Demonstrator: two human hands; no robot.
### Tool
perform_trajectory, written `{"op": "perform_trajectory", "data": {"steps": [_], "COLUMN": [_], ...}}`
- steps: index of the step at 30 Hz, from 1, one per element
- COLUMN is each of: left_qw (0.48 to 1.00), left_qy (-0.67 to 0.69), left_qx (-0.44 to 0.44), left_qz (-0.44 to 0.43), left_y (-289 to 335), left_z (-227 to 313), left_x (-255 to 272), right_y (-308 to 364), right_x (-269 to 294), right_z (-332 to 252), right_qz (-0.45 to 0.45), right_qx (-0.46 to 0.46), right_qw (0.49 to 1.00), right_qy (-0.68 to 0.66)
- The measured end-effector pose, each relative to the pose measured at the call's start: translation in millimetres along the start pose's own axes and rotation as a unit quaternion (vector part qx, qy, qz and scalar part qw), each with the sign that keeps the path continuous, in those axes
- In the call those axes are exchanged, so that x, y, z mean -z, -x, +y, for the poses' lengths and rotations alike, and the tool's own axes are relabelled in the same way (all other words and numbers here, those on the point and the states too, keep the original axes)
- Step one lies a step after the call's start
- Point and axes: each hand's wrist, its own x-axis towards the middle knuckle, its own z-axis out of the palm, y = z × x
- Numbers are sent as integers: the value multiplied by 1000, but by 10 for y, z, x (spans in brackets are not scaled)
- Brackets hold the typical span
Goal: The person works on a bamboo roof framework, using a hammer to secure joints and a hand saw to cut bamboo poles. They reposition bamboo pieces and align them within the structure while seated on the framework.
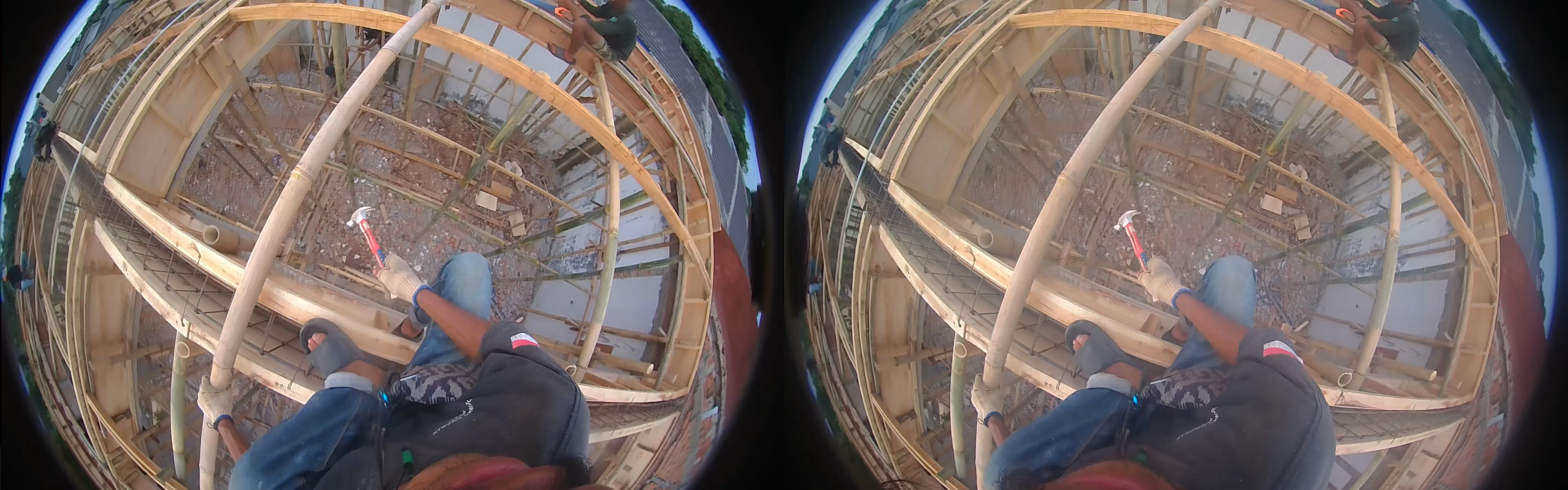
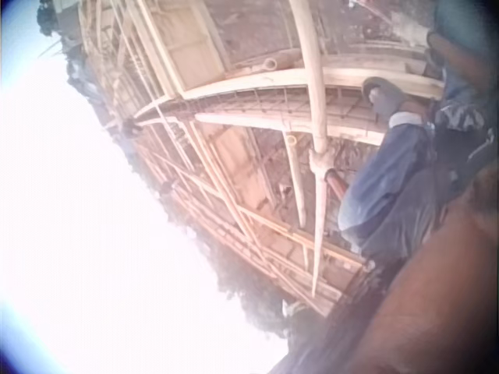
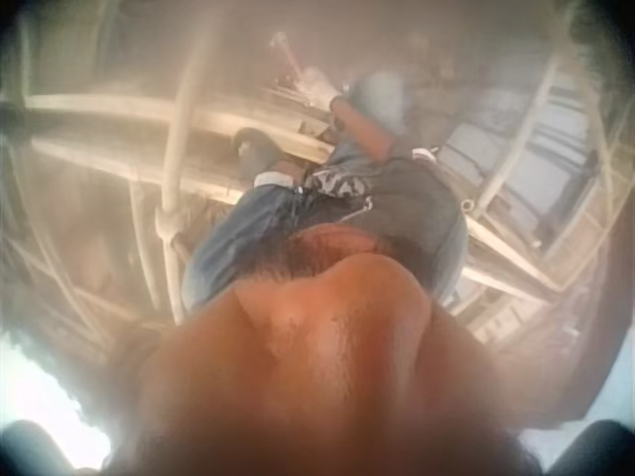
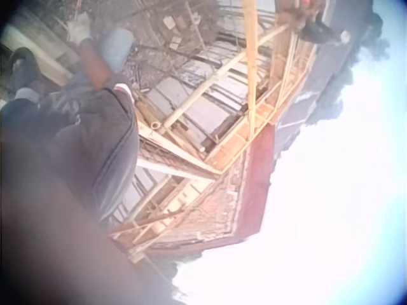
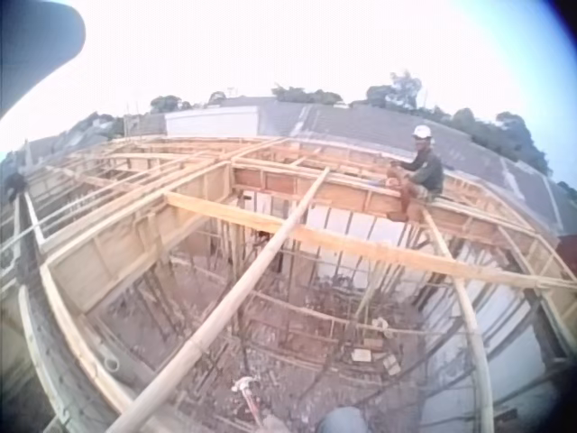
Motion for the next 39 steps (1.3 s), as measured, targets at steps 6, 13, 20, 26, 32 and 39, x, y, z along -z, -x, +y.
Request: {"op": "perform_trajectory", "data": {"steps": [6,13,20,26,32,39], "left_qw": [988,958,979,974,989,989], "left_qy": [116,196,124,79,67,46], "left_qx": [1,18,27,44,49,52], "left_qz": [-105,-207,-160,-206,-124,-132], "left_y": [-15,-78,404,373,451,485], "left_z": [225,43,101,361,-50,-72], "left_x": [283,96,-51,246,-180,-246], "right_y": [-252,-167,-252,-373,-221,-477], "right_x": [232,516,487,242,313,35], "right_z": [384,140,-86,-48,-430,-585], "right_qz": [27,80,62,102,155,261], "right_qx": [-79,-78,6,118,163,231], "right_qw": [971,937,947,939,948,937], "right_qy": [-224,-330,-315,-307,-226,28]}}
